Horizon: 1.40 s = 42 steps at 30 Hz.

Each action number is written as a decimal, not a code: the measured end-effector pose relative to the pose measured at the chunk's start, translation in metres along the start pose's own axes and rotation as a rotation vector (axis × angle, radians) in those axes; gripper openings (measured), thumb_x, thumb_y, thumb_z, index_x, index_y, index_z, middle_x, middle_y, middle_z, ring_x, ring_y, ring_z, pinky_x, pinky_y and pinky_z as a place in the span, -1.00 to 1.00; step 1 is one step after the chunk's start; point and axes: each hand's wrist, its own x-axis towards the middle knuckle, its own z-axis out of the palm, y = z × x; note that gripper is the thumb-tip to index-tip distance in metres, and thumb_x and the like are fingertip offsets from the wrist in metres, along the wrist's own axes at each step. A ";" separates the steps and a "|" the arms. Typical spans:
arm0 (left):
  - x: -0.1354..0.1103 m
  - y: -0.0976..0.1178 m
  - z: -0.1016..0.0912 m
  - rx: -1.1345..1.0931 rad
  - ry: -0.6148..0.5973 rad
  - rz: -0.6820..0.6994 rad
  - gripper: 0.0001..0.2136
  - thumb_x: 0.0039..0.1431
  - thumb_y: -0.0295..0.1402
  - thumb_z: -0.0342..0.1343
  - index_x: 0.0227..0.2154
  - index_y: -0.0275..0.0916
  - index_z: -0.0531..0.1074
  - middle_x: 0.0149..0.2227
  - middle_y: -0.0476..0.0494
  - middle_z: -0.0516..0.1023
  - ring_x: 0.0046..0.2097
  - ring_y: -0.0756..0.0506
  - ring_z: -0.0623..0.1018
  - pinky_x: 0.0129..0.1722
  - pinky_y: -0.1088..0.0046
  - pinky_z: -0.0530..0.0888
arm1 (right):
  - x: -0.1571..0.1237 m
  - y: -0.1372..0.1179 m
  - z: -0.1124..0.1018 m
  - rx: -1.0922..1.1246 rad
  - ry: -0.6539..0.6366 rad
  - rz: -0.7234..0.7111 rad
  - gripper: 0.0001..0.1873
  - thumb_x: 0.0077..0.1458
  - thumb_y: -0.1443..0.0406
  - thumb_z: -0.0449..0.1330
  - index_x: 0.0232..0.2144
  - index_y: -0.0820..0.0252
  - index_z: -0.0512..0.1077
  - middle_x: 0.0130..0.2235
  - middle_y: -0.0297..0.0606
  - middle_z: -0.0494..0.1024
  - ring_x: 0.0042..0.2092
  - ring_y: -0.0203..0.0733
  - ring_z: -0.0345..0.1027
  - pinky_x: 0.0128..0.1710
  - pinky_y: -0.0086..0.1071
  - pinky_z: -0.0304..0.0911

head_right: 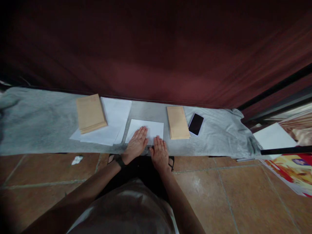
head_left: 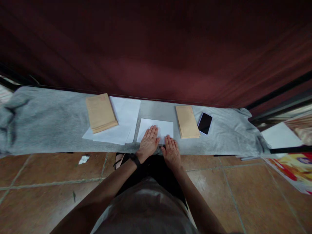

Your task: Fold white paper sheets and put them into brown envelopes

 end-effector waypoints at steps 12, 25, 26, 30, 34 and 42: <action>0.028 -0.018 0.006 0.033 -0.019 -0.036 -0.47 0.43 -0.26 -0.26 0.37 -0.36 0.10 0.42 -0.28 0.10 0.45 -0.23 0.05 0.40 0.07 0.04 | 0.035 -0.001 -0.006 0.122 -0.013 0.074 -0.48 0.42 0.22 -0.11 0.28 0.35 0.28 0.30 -0.01 0.34 0.34 0.01 0.18 0.36 -0.02 0.01; 0.047 -0.026 0.013 0.040 -0.042 0.019 -0.46 0.39 -0.36 -0.28 0.38 -0.38 0.08 0.43 -0.23 0.08 0.46 -0.22 -0.02 0.42 0.04 -0.05 | 0.111 -0.004 0.024 0.059 -0.060 0.007 -0.45 0.45 0.19 -0.16 0.36 0.29 0.15 0.38 -0.10 0.20 0.42 -0.03 -0.02 0.39 -0.03 -0.11; 0.046 -0.026 0.013 0.035 -0.039 0.015 -0.46 0.39 -0.36 -0.29 0.38 -0.38 0.08 0.43 -0.23 0.08 0.46 -0.21 -0.02 0.42 0.05 -0.05 | 0.110 -0.003 0.025 0.051 -0.057 0.007 -0.45 0.45 0.19 -0.16 0.36 0.27 0.15 0.38 -0.10 0.20 0.42 -0.03 -0.02 0.39 -0.02 -0.11; 0.044 -0.027 0.011 0.009 -0.019 -0.023 -0.46 0.41 -0.32 -0.29 0.38 -0.42 0.07 0.43 -0.28 0.07 0.46 -0.19 0.00 0.43 0.08 -0.04 | 0.103 0.006 0.028 0.016 -0.018 0.027 -0.44 0.44 0.16 -0.16 0.38 0.25 0.12 0.39 -0.08 0.18 0.41 0.00 -0.01 0.38 0.02 -0.10; 0.040 -0.029 0.010 -0.006 0.017 -0.071 -0.44 0.41 -0.28 -0.27 0.38 -0.44 0.04 0.43 -0.33 0.06 0.46 -0.18 0.00 0.43 0.10 -0.01 | 0.095 0.015 0.029 -0.025 0.026 0.067 -0.40 0.44 0.14 -0.15 0.39 0.32 0.08 0.39 -0.01 0.17 0.41 0.00 0.01 0.37 0.00 -0.07; 0.026 -0.033 0.012 0.009 0.036 -0.089 -0.40 0.41 -0.20 -0.21 0.38 -0.47 0.02 0.43 -0.39 0.03 0.46 -0.23 0.00 0.42 0.10 0.01 | 0.085 0.020 0.030 -0.055 0.084 0.068 -0.36 0.44 0.11 -0.15 0.38 0.43 0.06 0.38 0.08 0.16 0.41 0.03 -0.01 0.36 0.01 -0.03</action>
